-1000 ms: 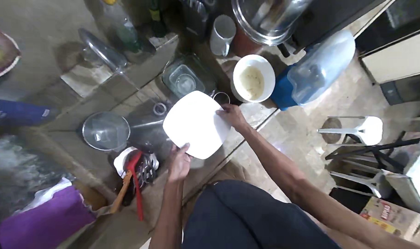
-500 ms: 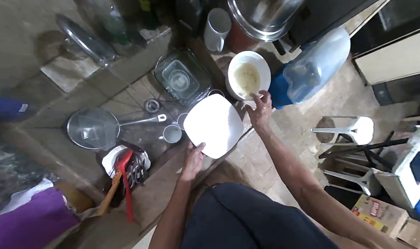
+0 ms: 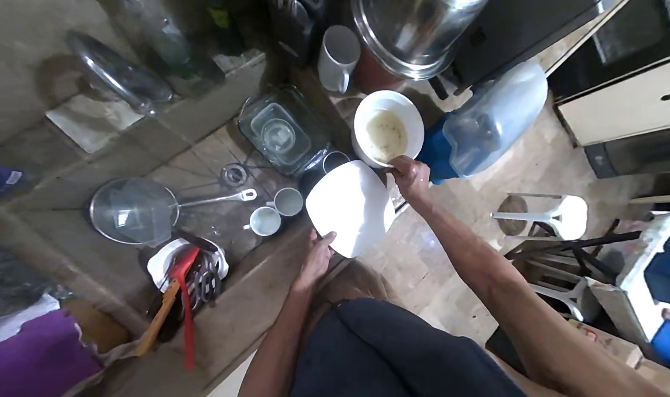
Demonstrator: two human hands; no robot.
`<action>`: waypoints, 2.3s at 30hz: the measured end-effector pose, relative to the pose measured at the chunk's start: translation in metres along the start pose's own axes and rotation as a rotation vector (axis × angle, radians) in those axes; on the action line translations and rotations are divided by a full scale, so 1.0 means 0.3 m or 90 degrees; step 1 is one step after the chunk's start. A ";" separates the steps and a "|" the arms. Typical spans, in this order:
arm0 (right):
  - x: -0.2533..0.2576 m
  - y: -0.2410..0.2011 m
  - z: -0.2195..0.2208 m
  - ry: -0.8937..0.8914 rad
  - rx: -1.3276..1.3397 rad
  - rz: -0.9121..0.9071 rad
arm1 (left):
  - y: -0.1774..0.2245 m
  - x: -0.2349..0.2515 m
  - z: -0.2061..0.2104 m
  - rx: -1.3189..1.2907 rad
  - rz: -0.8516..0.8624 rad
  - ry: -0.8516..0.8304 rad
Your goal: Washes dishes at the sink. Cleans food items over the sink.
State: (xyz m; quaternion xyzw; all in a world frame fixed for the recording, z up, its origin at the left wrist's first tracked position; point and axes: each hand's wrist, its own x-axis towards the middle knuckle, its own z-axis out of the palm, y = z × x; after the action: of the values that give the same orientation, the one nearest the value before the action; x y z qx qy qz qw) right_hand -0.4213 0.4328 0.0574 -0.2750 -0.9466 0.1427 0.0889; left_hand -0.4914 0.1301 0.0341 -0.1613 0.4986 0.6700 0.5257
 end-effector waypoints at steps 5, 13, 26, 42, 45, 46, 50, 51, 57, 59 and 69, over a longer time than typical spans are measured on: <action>0.024 -0.015 -0.037 0.013 -0.005 -0.039 | -0.023 0.017 0.004 0.018 -0.005 -0.002; 0.005 -0.081 -0.068 0.026 0.027 -0.104 | 0.010 0.029 0.005 0.336 -0.016 0.017; -0.017 -0.259 -0.222 -0.048 0.049 -0.269 | 0.104 0.136 0.212 0.616 -0.045 -0.082; 0.234 -0.727 0.058 -0.189 0.106 -0.443 | 0.376 0.037 -0.314 -0.036 0.235 0.236; 0.303 -0.833 0.137 -0.274 0.177 -0.420 | 0.487 0.055 -0.392 -0.083 0.269 0.305; 0.332 -0.866 0.161 -0.314 0.204 -0.394 | 0.523 0.066 -0.414 -0.082 0.270 0.322; 0.440 -0.973 0.240 -0.554 0.397 -0.148 | 0.628 0.144 -0.509 -0.051 0.251 0.366; 0.461 -0.989 0.253 -0.612 0.471 -0.061 | 0.643 0.165 -0.533 -0.044 0.246 0.363; 0.572 -1.010 0.339 -0.719 0.623 0.295 | 0.702 0.287 -0.614 -0.049 0.214 0.322; 0.588 -0.998 0.361 -0.708 0.663 0.359 | 0.706 0.323 -0.616 -0.047 0.185 0.316; 0.554 -1.020 0.379 -0.498 0.929 0.612 | 0.652 0.444 -0.478 -0.075 0.221 0.407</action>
State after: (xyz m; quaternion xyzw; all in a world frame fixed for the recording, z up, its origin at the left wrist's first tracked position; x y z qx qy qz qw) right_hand -0.7393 0.2513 0.0626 -0.4440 -0.3726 0.8005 -0.1523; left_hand -0.7576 0.0921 -0.0317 -0.3054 0.6182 0.6927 0.2116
